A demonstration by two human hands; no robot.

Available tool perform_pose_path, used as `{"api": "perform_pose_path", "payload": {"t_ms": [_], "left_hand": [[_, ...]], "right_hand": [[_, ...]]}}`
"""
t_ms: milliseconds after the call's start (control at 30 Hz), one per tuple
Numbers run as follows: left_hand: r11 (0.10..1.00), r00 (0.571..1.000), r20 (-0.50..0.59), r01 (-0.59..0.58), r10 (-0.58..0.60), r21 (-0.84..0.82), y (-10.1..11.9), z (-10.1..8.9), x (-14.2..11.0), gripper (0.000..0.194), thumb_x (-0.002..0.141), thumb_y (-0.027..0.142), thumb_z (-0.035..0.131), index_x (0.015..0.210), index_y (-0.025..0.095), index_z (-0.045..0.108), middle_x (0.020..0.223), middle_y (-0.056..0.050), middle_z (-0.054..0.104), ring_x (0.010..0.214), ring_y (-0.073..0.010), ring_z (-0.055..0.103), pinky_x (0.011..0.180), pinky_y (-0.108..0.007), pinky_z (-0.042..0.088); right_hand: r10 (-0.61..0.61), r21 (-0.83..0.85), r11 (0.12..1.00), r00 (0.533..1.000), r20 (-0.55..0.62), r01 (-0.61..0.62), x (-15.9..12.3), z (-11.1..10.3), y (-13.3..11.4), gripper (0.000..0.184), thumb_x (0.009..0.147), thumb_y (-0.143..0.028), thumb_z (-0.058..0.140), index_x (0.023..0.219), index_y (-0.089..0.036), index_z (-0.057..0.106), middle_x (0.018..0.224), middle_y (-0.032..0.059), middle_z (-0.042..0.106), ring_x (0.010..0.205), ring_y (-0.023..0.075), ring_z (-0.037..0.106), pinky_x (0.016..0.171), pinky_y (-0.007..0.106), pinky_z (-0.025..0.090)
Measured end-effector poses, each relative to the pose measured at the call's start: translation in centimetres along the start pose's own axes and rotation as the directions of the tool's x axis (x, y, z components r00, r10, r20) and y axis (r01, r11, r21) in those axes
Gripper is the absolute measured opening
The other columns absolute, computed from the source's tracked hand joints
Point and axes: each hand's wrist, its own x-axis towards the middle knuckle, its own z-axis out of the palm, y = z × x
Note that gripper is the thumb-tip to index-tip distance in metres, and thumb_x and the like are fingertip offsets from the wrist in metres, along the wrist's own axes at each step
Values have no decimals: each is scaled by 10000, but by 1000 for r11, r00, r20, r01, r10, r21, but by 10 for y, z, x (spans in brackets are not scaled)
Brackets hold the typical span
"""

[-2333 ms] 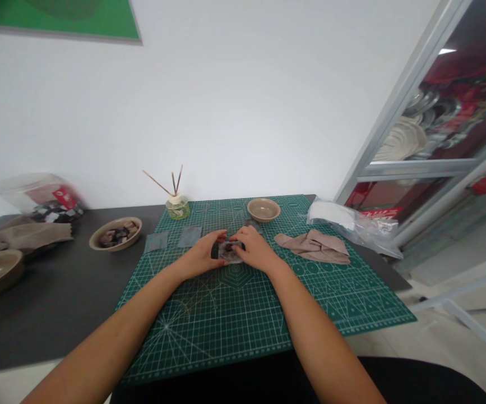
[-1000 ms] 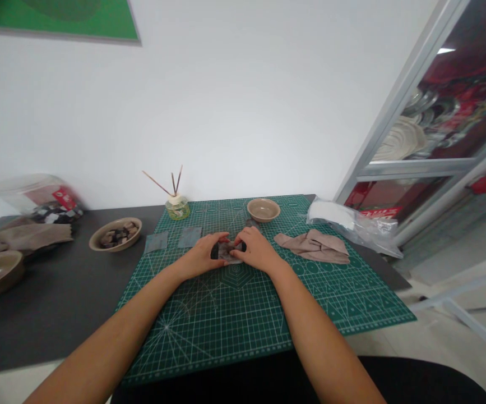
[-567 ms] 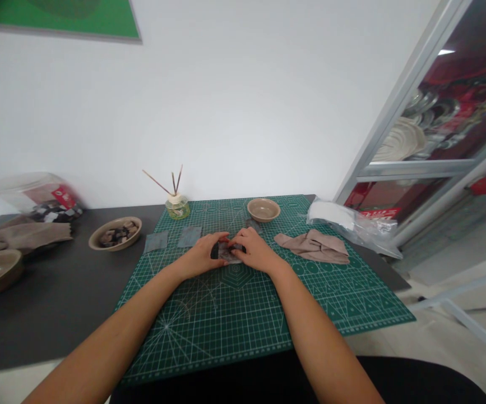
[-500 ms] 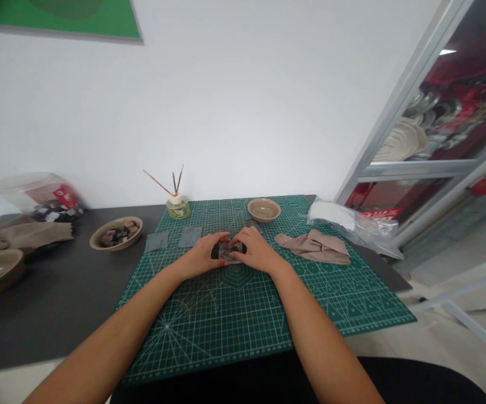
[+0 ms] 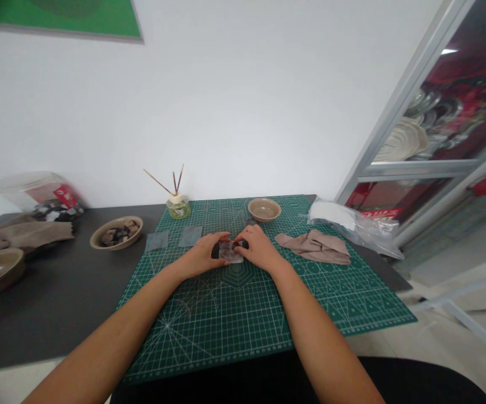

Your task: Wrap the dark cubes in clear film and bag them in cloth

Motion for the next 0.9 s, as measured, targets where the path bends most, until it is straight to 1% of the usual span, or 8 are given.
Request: {"api": "perform_pose_path", "payload": {"t_ms": [133, 267, 333, 433, 600, 733, 800, 900], "left_hand": [[1000, 1000, -6, -1, 1, -5, 0, -1, 0, 709, 686, 258, 765, 1316, 184, 449, 1293, -116, 579, 1222, -298, 514, 1045, -456, 380], [1000, 1000, 0, -10, 10, -5, -1, -1, 0, 710, 689, 261, 762, 1319, 203, 440, 1297, -101, 578, 1227, -291, 508, 1050, -460, 374], [1000, 1000, -1, -10, 10, -2, -1, 0, 0, 706, 691, 261, 760, 1317, 206, 440, 1310, -99, 570, 1232, -289, 503, 1056, -462, 366], [1000, 1000, -5, -7, 7, -1, -1, 0, -1, 697, 694, 260, 757, 1313, 195, 442, 1323, -109, 559, 1234, -291, 501, 1055, -459, 368], [1000, 1000, 1, -11, 11, -6, 0, -1, 0, 709, 686, 264, 764, 1314, 197, 439, 1318, -107, 564, 1239, -294, 500, 1058, -461, 366], [1000, 1000, -2, -6, 6, -2, -1, 0, 0, 704, 687, 257, 763, 1312, 190, 445, 1324, -115, 560, 1241, -295, 501, 1059, -456, 367], [1000, 1000, 2, -5, 5, -3, -1, 0, 0, 710, 686, 257, 764, 1315, 183, 443, 1324, -118, 560, 1239, -292, 503, 1060, -451, 366], [1000, 1000, 6, -8, 9, -12, 0, -1, 0, 718, 687, 247, 763, 1323, 184, 436, 1316, -113, 567, 1233, -287, 506, 1061, -450, 365]], "right_hand": [[-27, 14, 1000, 999, 39, 26, 2, 3, -2, 131, 758, -172, 723, 878, -180, 672, 916, 50, 587, 918, 212, 491, 847, 370, 402], [43, -39, 998, 998, -38, -44, 3, 5, 0, 107, 780, -155, 692, 885, -171, 674, 872, 50, 580, 904, 213, 486, 856, 381, 391], [23, -25, 999, 999, -31, -24, 3, 6, 1, 136, 786, -145, 683, 919, -173, 678, 892, 55, 584, 918, 215, 482, 860, 381, 391], [-28, 25, 999, 999, 22, 28, 3, 6, 0, 155, 775, -153, 698, 926, -185, 684, 934, 57, 589, 934, 214, 480, 861, 376, 394], [32, -22, 999, 999, -28, -32, 3, 6, -1, 136, 803, -148, 660, 928, -187, 695, 890, 60, 572, 926, 221, 476, 856, 390, 389], [-30, 60, 998, 999, 27, 28, 1, 3, 1, 147, 779, -130, 677, 907, -199, 700, 922, 51, 582, 920, 206, 488, 855, 377, 397], [-5, 57, 998, 1000, 22, 3, 0, 1, 1, 136, 767, -136, 691, 889, -196, 703, 911, 47, 585, 914, 205, 495, 862, 382, 395], [74, -4, 997, 997, -10, -74, 3, 2, 0, 134, 785, -156, 681, 915, -177, 708, 872, 56, 585, 903, 215, 494, 856, 393, 389]]}}
